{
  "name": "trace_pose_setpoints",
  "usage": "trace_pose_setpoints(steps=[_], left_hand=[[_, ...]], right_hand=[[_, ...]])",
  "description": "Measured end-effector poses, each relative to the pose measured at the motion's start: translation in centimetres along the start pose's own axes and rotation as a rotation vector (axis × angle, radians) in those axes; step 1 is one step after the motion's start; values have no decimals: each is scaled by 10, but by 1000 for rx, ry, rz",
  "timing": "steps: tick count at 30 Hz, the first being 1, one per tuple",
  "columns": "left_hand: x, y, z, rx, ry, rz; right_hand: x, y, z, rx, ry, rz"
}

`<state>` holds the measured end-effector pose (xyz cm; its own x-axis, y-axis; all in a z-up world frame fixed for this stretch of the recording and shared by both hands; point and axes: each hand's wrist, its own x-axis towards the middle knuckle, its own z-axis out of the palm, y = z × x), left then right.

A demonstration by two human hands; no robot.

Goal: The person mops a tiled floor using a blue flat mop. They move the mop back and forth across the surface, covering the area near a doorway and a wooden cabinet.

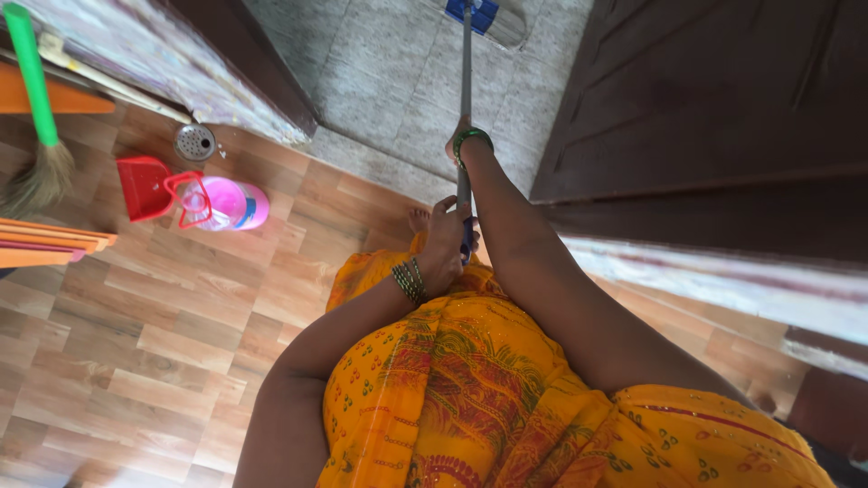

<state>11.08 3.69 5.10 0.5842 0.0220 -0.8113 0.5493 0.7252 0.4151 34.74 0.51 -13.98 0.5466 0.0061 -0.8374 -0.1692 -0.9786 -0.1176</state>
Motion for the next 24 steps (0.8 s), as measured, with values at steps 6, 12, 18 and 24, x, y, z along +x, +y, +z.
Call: trace_pose_setpoints(steps=[6,12,18,24], left_hand=[[77,42,57,11,30,-17],[145,67,73,35,21,50],[160,69,36,-13,-21,69],[137,54,3,-47,-17,31]], right_hand=[[78,-11,-71,-187,57,-33],[127,-42,-111,-293,13,-9],[134,-67,-98,-402,-4,-23],[109,-72,-68,-247,39,-17]])
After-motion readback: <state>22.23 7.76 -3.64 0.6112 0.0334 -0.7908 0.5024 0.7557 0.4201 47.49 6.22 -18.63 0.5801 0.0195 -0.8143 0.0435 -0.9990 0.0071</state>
